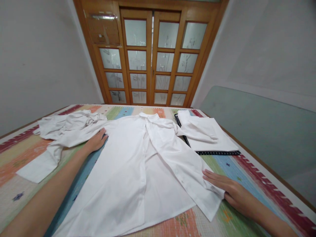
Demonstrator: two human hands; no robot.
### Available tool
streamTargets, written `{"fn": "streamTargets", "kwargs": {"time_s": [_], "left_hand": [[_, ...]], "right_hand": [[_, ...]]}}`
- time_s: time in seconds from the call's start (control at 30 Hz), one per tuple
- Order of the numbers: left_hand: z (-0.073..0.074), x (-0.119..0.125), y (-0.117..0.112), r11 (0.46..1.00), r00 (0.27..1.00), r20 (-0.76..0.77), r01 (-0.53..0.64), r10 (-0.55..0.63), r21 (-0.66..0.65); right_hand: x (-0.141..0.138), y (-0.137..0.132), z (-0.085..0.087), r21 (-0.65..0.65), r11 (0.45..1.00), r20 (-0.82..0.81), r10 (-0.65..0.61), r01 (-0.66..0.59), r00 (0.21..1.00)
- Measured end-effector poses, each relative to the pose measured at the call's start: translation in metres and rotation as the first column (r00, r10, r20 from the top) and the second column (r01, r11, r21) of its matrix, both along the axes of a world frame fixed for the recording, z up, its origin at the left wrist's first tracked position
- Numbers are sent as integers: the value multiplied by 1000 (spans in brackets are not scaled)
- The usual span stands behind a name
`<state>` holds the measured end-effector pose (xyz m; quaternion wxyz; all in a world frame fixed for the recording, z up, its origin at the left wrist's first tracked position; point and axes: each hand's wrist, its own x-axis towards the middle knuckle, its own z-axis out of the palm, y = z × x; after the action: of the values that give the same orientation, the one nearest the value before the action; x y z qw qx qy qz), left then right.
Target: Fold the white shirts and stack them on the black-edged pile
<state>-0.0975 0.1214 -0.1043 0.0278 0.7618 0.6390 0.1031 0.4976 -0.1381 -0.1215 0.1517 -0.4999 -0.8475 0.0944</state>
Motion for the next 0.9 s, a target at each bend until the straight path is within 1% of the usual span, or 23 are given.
{"fn": "streamTargets", "kwargs": {"time_s": [0.2,0.33,0.4,0.53,0.63,0.73,0.9], "left_hand": [[3,-14,14,1000,1000,-16,-2,2,-9],[10,-16,21,1000,999,-43,29,-29,-2],[15,-12,22,1000,997,-78,15,-15,1],[28,8,20,996,983,-162,-84,87,24],[34,22,19,990,975,-169,-142,144,22],[31,26,20,985,975,-139,-169,172,37],[8,17,22,978,977,-59,-201,204,53]], "right_hand": [[3,2,2,-41,999,-36,3,-4,999],[3,3,0,-34,999,-40,-11,10,999],[3,3,-1,-37,999,-34,-19,18,999],[3,3,-2,-50,998,-29,-25,23,999],[2,3,0,-57,998,-41,-21,19,999],[1,3,4,-83,996,-41,-20,17,999],[-3,3,14,-140,990,-68,-27,17,997]]}}
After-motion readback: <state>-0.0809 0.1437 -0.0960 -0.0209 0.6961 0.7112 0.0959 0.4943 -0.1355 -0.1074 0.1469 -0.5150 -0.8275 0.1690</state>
